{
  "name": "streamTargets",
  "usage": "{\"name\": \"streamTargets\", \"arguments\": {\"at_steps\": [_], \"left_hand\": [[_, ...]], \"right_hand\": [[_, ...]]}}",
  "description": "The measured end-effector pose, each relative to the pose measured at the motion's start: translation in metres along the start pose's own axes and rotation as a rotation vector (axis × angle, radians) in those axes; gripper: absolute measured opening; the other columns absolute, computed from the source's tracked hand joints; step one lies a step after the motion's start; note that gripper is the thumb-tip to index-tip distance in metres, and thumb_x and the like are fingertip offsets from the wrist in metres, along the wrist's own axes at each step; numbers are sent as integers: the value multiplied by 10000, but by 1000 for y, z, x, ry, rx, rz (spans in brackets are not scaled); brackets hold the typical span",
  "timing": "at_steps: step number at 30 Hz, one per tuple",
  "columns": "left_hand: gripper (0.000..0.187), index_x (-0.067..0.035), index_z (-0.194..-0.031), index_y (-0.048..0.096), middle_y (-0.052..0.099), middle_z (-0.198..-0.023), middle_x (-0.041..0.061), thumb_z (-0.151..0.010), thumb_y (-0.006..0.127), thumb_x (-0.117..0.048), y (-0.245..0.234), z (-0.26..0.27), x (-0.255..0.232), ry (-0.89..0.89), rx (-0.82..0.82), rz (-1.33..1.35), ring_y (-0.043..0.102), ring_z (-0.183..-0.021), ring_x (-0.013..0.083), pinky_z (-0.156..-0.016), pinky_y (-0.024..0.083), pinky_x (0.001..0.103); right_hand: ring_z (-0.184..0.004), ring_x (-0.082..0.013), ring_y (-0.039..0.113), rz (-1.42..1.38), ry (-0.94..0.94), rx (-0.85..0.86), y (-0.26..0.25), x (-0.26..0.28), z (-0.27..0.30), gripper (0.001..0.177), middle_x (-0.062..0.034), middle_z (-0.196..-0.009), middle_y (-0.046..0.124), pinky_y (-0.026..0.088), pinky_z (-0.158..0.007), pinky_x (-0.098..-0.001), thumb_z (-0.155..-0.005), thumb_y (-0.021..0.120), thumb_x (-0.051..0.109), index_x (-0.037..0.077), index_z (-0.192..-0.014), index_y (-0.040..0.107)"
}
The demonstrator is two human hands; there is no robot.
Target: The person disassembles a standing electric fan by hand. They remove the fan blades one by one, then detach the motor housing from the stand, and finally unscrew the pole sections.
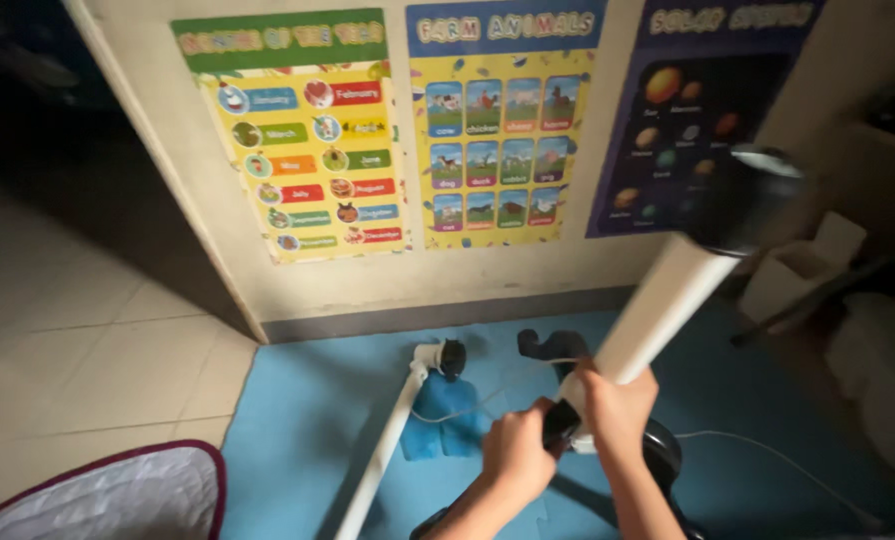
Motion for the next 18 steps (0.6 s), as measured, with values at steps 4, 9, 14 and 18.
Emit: {"name": "streamTargets", "arguments": {"at_steps": [4, 9, 14, 18], "left_hand": [[385, -155, -1081, 698, 766, -946, 155, -736, 849, -240, -4, 8, 2, -16, 0, 57, 716, -944, 401, -790, 569, 495], [657, -154, -1301, 536, 745, -1038, 171, -743, 861, -280, -20, -10, -15, -138, 173, -98, 719, -999, 393, -834, 588, 478], [1057, -311, -1562, 329, 671, -1267, 120, -662, 883, -354, -44, -22, -46, -2, 169, -7, 690, -1065, 386, -843, 581, 469], [916, -272, -1471, 462, 718, -1228, 108, -670, 869, -447, -50, -26, -49, -11, 197, -55, 696, -1097, 352, -876, 572, 456]], "right_hand": [[-723, -156, 628, -93, 13, 116, 9, 4, 7, 265, -83, -820, 680, 520, -640, -319, -757, 768, 105, -30, -944, 636], [-755, -142, 628, -87, -7, 152, 20, 1, 16, 276, -74, -838, 686, 521, -675, -313, -767, 782, 94, -31, -967, 639], [-865, -179, 660, -147, -20, 390, 30, -13, 7, 424, -112, -967, 697, 554, -756, -331, -831, 763, 238, -32, -1124, 617], [-1129, -415, 514, 293, -504, 495, 13, 10, -6, 502, -292, -1351, 544, 412, -958, -486, -1026, 732, 263, -57, -1392, 607]]}}
Point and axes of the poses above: each hand's wrist, its own z-axis away from the middle knuckle, its own y-axis out of the palm, x = y × z, the point moved 6 cm from there along -z, towards the middle knuckle
